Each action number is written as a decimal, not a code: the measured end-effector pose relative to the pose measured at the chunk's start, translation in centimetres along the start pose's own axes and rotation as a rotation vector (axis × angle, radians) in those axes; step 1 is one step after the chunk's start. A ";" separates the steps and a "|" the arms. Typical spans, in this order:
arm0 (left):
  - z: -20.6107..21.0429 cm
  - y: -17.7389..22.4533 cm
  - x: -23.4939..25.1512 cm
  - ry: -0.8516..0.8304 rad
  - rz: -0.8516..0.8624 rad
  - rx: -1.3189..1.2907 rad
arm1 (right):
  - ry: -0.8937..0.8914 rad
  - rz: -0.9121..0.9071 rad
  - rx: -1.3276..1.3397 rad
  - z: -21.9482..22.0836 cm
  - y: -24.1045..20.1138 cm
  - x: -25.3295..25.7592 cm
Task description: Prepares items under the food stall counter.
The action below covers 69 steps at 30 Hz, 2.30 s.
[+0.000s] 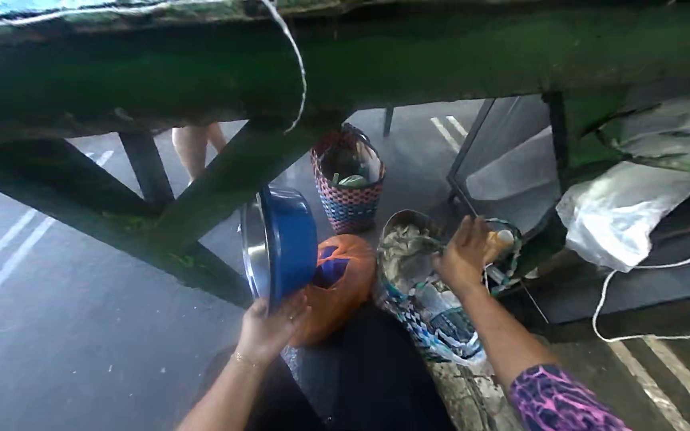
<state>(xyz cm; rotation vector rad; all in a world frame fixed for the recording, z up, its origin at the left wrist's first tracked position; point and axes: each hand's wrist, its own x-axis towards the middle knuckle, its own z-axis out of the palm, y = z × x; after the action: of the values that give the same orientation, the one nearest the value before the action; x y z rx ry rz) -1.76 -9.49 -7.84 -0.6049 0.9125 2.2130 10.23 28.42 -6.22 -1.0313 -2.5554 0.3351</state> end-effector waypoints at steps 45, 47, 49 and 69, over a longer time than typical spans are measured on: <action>4.7 4.2 3.4 0.060 0.115 0.360 | -0.850 0.444 0.202 -3.6 -0.6 5.7; 5.9 3.7 5.1 0.040 0.141 0.442 | -0.856 0.487 0.476 -3.4 -0.1 3.6; 7.2 3.3 7.2 0.011 0.184 0.527 | -0.829 0.505 0.624 -2.6 1.0 1.2; 6.5 0.1 14.1 -0.136 0.027 0.998 | -0.827 0.454 0.676 -1.9 1.2 -2.4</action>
<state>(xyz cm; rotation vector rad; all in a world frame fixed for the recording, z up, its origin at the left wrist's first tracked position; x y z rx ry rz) -12.43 0.88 -12.33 0.0371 1.7399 1.4937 13.40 27.72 -5.50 -1.3376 -2.4074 1.9290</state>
